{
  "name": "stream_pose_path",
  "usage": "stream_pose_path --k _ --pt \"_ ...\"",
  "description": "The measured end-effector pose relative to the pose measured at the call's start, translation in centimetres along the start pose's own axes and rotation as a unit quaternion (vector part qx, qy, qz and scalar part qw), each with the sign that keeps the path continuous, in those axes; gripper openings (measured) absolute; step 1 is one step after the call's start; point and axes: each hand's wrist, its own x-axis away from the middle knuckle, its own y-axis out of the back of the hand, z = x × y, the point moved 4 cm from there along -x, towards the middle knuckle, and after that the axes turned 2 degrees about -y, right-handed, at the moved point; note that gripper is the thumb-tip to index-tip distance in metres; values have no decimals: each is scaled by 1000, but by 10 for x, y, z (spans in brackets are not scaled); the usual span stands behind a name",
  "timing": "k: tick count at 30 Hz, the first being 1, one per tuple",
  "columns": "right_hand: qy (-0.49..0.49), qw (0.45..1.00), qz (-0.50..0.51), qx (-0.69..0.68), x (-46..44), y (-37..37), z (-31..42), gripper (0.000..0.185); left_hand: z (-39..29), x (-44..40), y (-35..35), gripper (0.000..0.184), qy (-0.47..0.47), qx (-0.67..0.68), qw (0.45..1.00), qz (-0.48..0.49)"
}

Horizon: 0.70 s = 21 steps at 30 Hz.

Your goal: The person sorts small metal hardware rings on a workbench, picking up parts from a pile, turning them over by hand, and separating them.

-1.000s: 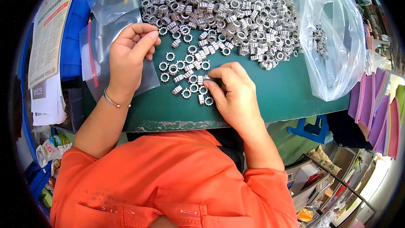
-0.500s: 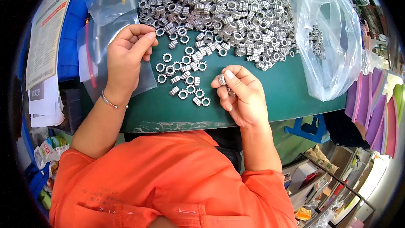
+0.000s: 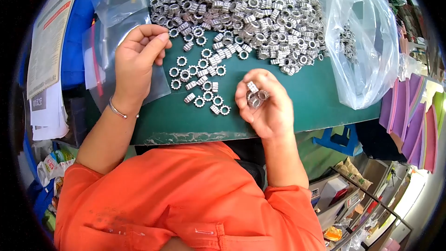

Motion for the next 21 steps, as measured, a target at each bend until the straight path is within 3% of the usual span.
stream_pose_path --k 2,3,4,5,6,8,9,12,14,16,18,21 --pt "52 995 14 79 -2 -2 2 12 1 0 0 11 4 8 1000 5" --pt "56 975 -24 213 -1 -3 2 11 1 0 0 10 1 7 1000 6" --pt "59 935 -62 344 0 -6 2 10 1 0 0 10 -2 7 1000 8" --pt "134 882 -76 446 -1 -14 -1 10 0 0 0 10 -2 5 1000 8" --pt "260 791 -41 552 -2 -24 -3 12 0 0 0 9 1 7 1000 4" --pt "262 692 -32 672 -2 -34 -6 14 0 0 0 9 4 8 1000 1" --pt "283 687 -4 669 -2 -36 -5 15 0 0 0 9 2 12 1000 3" --pt "220 730 -9 647 -1 -27 0 14 0 0 0 8 0 14 1000 4" --pt "216 731 -9 647 0 -23 4 16 0 0 0 8 -2 14 1000 4" --pt "190 802 -1 567 1 -19 7 17 0 0 0 8 1 11 1000 6" --pt "23 946 -26 322 2 -6 2 16 -1 0 0 8 6 7 1000 4" --pt "18 980 -14 197 -1 -6 5 16 -2 1 0 8 11 1 1000 1"
